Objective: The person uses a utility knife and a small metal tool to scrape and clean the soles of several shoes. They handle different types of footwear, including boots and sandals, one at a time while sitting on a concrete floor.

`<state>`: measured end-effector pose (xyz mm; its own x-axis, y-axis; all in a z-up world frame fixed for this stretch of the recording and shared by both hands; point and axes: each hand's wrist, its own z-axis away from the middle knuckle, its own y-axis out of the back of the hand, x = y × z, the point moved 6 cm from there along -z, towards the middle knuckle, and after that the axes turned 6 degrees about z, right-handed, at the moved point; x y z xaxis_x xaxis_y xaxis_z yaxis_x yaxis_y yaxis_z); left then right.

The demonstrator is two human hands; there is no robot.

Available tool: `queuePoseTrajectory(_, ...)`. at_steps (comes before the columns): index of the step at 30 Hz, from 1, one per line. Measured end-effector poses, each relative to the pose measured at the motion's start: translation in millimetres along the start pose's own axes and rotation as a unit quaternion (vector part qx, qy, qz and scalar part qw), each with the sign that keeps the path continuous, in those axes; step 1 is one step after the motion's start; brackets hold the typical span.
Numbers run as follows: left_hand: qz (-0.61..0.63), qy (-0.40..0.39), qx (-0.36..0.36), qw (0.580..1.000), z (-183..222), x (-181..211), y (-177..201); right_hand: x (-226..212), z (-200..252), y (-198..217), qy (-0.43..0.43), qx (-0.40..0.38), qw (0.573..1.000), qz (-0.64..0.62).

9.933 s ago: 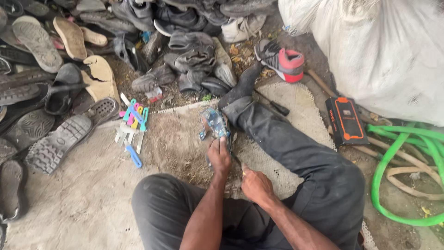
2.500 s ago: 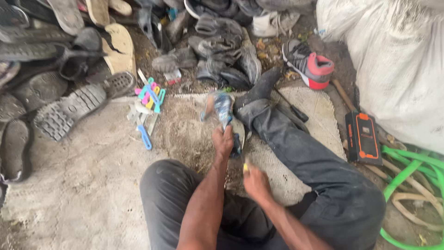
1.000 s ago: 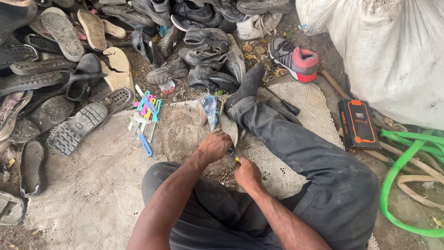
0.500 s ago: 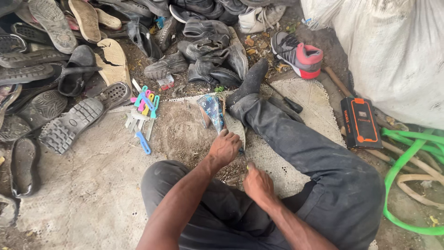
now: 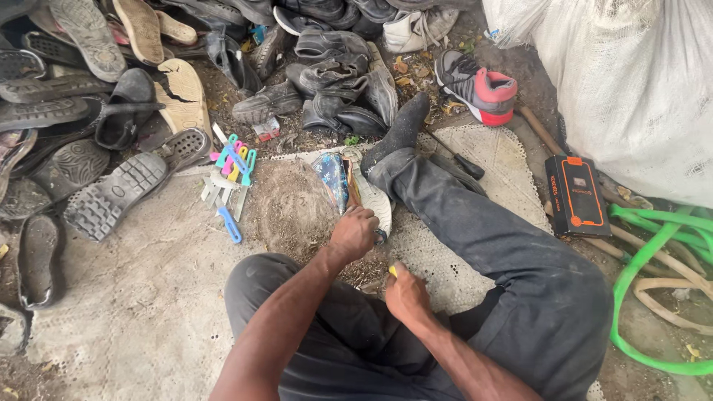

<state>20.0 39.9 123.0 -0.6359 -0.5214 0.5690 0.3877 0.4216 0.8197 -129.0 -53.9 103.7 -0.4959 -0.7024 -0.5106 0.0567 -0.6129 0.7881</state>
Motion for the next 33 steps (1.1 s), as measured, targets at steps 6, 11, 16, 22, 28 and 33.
queuePoseTrajectory(6, 0.04, -0.003, 0.05, 0.998, 0.1, -6.6, -5.9, 13.1, -50.7, -27.5, 0.049, 0.055, 0.997, -0.021)
queuePoseTrajectory(11, 0.039, 0.02, 0.085, 0.995, -1.3, -20.8, -8.8, 9.8, -7.1, -27.2, 0.007, 0.025, 1.0, -0.016)
queuePoseTrajectory(16, 0.054, 0.08, 0.025, 0.995, -3.5, -25.3, -28.8, -11.1, -25.4, -15.0, -0.052, 0.001, 0.997, -0.058)
queuePoseTrajectory(22, 0.081, 0.054, 0.116, 0.988, 1.0, -21.1, -3.4, 2.1, -10.4, -32.6, 0.046, 0.088, 0.995, -0.002)
queuePoseTrajectory(28, 0.117, 0.138, 0.064, 0.981, -3.1, -23.9, -8.7, 3.7, -20.5, -38.2, -0.091, 0.008, 0.993, -0.078)
queuePoseTrajectory(33, 0.122, 0.127, 0.117, 0.977, -6.0, -19.3, -3.7, -13.1, -41.0, -25.8, -0.011, 0.051, 0.998, -0.034)
